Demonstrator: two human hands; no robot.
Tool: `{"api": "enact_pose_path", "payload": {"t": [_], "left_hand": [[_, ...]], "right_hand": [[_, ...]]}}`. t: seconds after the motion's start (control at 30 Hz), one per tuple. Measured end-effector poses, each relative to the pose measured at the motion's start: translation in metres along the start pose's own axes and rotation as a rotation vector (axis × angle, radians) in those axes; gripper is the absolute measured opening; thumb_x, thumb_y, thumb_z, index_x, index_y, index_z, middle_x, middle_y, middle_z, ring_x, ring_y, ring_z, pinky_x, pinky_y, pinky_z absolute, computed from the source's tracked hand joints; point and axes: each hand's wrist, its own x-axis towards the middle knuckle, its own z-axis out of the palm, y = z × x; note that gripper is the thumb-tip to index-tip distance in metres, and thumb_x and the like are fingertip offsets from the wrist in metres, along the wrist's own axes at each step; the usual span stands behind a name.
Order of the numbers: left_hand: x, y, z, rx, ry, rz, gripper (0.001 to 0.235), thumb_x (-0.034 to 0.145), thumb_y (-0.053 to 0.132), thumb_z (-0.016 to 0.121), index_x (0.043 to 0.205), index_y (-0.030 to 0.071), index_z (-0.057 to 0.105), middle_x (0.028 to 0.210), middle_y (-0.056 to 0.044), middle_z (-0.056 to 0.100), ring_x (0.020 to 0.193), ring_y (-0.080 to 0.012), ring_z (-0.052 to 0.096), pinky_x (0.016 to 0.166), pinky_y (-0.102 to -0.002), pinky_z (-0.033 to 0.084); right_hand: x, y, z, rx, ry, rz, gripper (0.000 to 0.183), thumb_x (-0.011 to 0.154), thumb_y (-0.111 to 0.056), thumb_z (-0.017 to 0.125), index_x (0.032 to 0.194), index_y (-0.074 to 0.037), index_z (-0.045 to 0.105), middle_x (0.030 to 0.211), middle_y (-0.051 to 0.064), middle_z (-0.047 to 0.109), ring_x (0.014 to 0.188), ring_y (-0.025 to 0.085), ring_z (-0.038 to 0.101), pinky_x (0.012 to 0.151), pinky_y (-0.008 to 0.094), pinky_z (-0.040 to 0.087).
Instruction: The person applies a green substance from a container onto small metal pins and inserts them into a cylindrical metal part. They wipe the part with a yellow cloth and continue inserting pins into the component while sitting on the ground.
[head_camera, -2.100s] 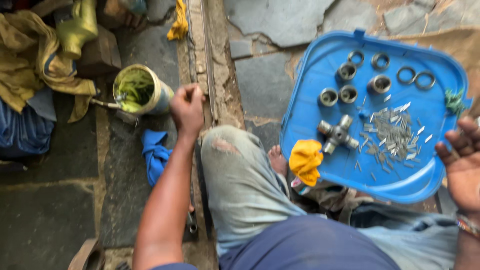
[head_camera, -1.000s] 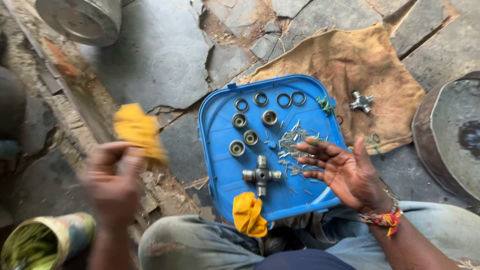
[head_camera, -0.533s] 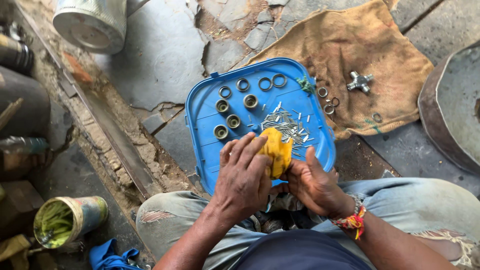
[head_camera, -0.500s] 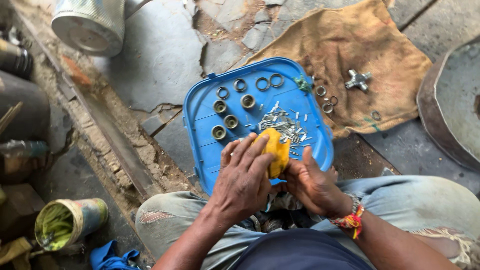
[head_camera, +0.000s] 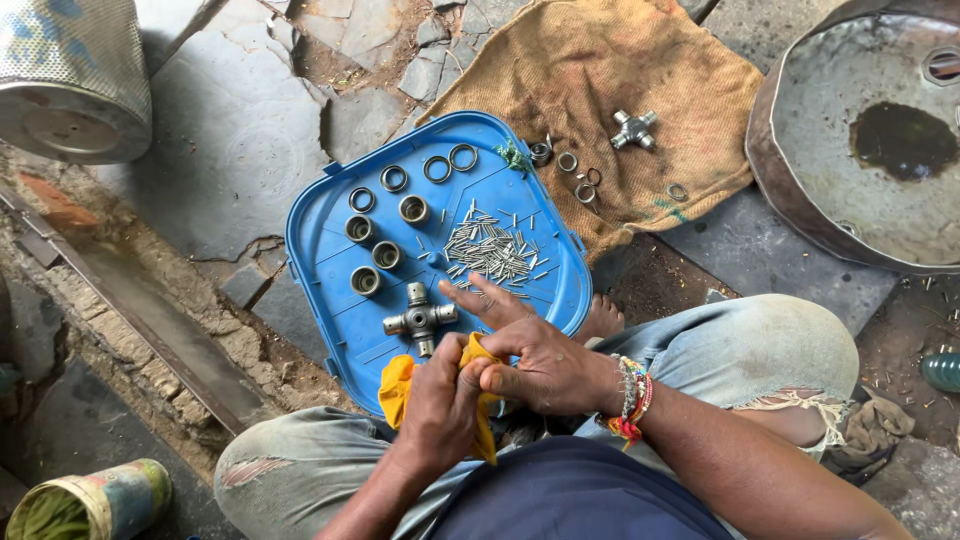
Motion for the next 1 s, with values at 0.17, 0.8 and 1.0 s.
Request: {"api": "enact_pose_path", "payload": {"t": [0.17, 0.8, 1.0], "left_hand": [[-0.003, 0.005, 0.010, -1.028, 0.023, -0.355, 0.038, 0.108, 0.033, 0.045, 0.115, 0.001, 0.064, 0.094, -0.006, 0.070, 0.081, -0.0140, 0.064, 0.070, -0.029, 0.054], [-0.023, 0.008, 0.016, 0.135, 0.361, 0.351, 0.061, 0.097, 0.007, 0.067, 0.153, -0.001, 0.043, 0.151, -0.026, 0.050, 0.139, -0.0412, 0.053, 0.114, -0.043, 0.046], [-0.021, -0.011, 0.004, 0.118, 0.387, 0.229, 0.039, 0.096, 0.005, 0.065, 0.135, 0.001, 0.060, 0.125, -0.018, 0.067, 0.114, -0.0332, 0.068, 0.096, -0.039, 0.056]], "right_hand": [[0.001, -0.009, 0.001, -0.107, 0.051, -0.111, 0.057, 0.092, -0.063, 0.065, 0.115, -0.012, 0.076, 0.175, 0.023, 0.020, 0.166, 0.039, 0.012, 0.132, 0.052, 0.012], [-0.010, 0.055, 0.044, 0.651, 0.284, 0.391, 0.027, 0.101, -0.009, 0.076, 0.096, 0.008, 0.057, 0.125, 0.014, 0.066, 0.103, 0.017, 0.060, 0.088, 0.037, 0.053], [-0.007, 0.039, 0.051, 1.046, 0.098, 0.586, 0.044, 0.101, -0.023, 0.064, 0.137, 0.002, 0.062, 0.126, 0.011, 0.068, 0.110, 0.013, 0.066, 0.093, 0.031, 0.054]]}}
